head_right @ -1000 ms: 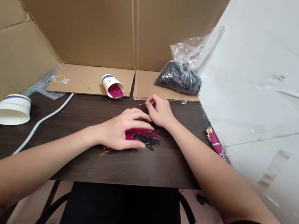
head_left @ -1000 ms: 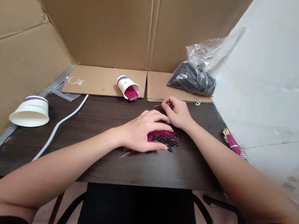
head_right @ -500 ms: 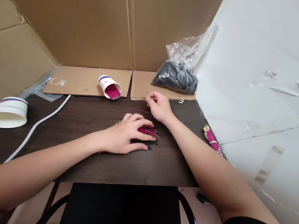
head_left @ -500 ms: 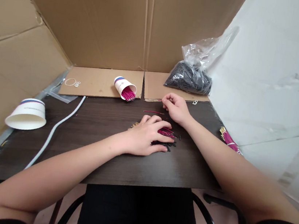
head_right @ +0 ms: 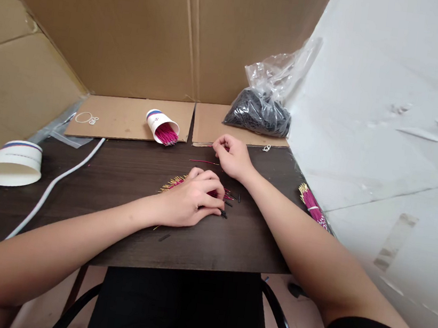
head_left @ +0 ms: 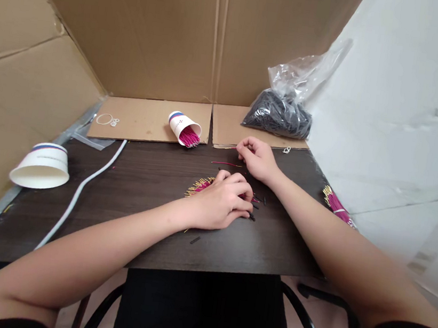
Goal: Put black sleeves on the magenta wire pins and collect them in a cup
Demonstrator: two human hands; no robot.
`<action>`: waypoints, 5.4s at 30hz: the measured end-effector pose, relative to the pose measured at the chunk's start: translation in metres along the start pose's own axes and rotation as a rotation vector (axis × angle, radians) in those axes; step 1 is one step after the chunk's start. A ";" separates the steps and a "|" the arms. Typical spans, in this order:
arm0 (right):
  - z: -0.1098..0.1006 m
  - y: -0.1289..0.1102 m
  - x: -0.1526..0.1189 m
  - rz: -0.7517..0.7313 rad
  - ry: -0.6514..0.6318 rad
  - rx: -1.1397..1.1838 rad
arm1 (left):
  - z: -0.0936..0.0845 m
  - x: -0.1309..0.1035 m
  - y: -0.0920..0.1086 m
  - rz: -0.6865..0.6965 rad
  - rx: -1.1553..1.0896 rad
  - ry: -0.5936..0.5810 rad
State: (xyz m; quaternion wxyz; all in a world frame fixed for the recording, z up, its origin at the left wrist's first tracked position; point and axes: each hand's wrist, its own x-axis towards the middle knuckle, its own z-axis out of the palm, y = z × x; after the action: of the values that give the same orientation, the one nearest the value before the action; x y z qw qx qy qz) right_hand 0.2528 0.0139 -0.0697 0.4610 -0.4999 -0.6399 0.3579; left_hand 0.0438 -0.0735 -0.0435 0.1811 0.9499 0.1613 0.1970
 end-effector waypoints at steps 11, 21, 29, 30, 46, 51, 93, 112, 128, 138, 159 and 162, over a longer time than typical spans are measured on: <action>0.001 0.001 0.000 0.004 0.011 -0.003 | 0.000 0.003 0.001 -0.009 -0.065 0.070; -0.005 0.001 0.000 0.010 -0.032 0.018 | -0.035 -0.011 -0.048 -0.247 0.078 0.342; -0.005 0.000 -0.003 0.009 -0.048 0.012 | -0.043 -0.018 -0.068 -0.388 0.048 0.214; -0.005 0.000 -0.003 0.008 -0.051 0.009 | -0.043 -0.017 -0.066 -0.394 0.034 0.214; -0.001 -0.003 -0.002 0.009 -0.056 -0.019 | -0.090 -0.011 0.026 -0.595 -0.274 -0.683; -0.001 -0.002 -0.003 0.002 -0.060 -0.023 | -0.081 -0.013 0.027 -0.543 -0.288 -0.670; 0.004 -0.028 -0.030 -0.270 0.020 -0.202 | -0.039 -0.006 -0.066 -0.784 -0.771 0.460; 0.003 -0.018 -0.026 -0.336 0.001 -0.228 | -0.036 -0.007 -0.069 -0.759 -0.728 0.460; 0.005 -0.020 -0.029 -0.377 -0.054 -0.280 | -0.035 -0.007 -0.064 -0.737 -0.707 0.451; 0.006 -0.023 -0.030 -0.394 -0.056 -0.292 | -0.035 -0.007 -0.065 -0.747 -0.709 0.452; 0.005 -0.025 -0.029 -0.400 -0.101 -0.323 | -0.035 -0.007 -0.068 -0.738 -0.712 0.427; 0.005 -0.025 -0.029 -0.420 -0.107 -0.325 | -0.035 -0.006 -0.067 -0.745 -0.710 0.424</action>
State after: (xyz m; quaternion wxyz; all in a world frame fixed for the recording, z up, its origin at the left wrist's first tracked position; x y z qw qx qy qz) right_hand 0.2426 -0.0204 -0.0548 0.4042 -0.4043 -0.8021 0.1728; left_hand 0.0075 -0.0071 -0.0422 0.5113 0.6487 0.4430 0.3486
